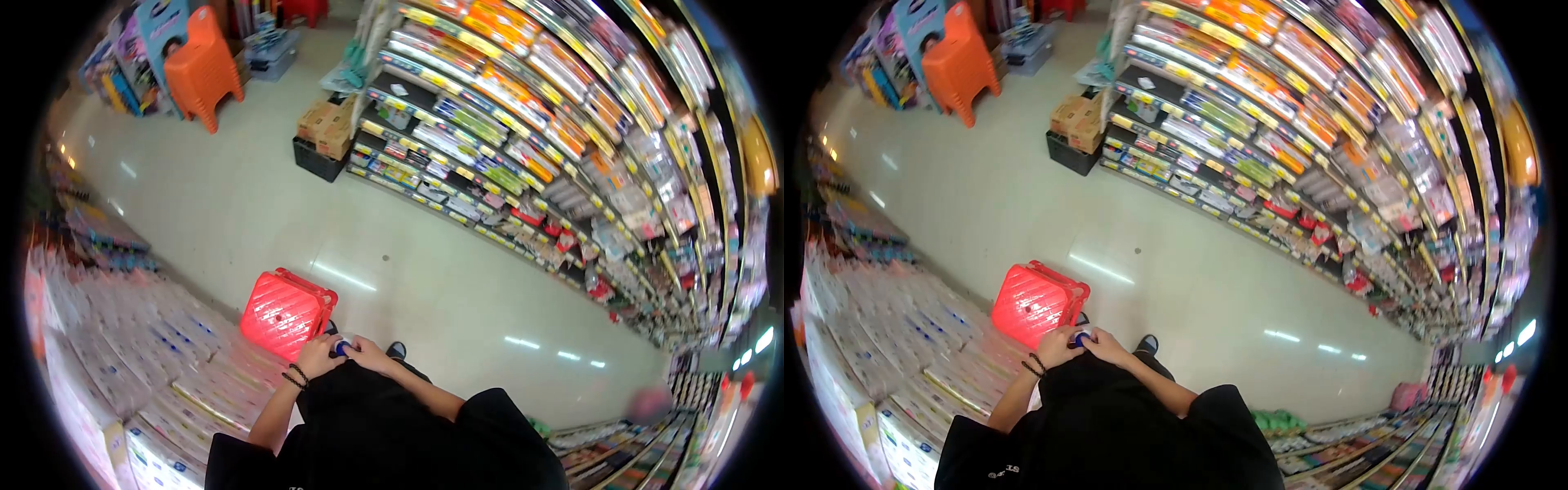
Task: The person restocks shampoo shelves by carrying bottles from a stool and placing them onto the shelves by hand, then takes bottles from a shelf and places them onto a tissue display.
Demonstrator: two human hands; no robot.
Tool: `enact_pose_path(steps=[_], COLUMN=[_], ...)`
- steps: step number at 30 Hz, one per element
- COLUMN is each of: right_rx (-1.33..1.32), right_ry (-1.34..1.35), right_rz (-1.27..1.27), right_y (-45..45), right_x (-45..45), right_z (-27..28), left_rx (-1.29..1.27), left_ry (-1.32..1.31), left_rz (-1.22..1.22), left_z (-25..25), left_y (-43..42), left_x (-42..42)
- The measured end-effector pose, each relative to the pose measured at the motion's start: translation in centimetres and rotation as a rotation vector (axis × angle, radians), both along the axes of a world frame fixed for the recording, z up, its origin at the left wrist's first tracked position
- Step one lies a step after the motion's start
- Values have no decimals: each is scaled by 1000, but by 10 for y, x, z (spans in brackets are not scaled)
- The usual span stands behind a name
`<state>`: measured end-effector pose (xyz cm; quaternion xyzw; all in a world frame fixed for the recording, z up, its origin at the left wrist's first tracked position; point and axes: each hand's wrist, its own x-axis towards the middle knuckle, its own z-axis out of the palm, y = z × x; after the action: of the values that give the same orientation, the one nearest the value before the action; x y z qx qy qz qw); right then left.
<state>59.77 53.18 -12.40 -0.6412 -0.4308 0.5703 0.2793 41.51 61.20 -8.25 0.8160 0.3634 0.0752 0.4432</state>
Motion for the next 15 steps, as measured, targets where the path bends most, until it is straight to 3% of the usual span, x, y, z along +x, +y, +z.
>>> enact_pose_path(steps=[2,6,8,12,13,15], right_rx=[-3,29,190,310,331,364], right_ry=[33,102,183,322,344,348], right_rz=[-118,-230,-358,-620,-662,-710], right_y=[-23,-53,-73,-114,-123,-146], right_x=[14,55,69,102,114,136], right_z=[-7,50,42,67,74,88], left_rx=[-36,153,158,-206,-471,-328], left_ry=[-50,-127,-242,-303,-282,-331], left_rz=[-71,-254,-304,-234,-188,-200], left_z=[-4,-7,-6,-13,-9,-19], left_y=[-3,-15,-27,-64,-73,-92], left_x=[15,63,98,164,182,209])
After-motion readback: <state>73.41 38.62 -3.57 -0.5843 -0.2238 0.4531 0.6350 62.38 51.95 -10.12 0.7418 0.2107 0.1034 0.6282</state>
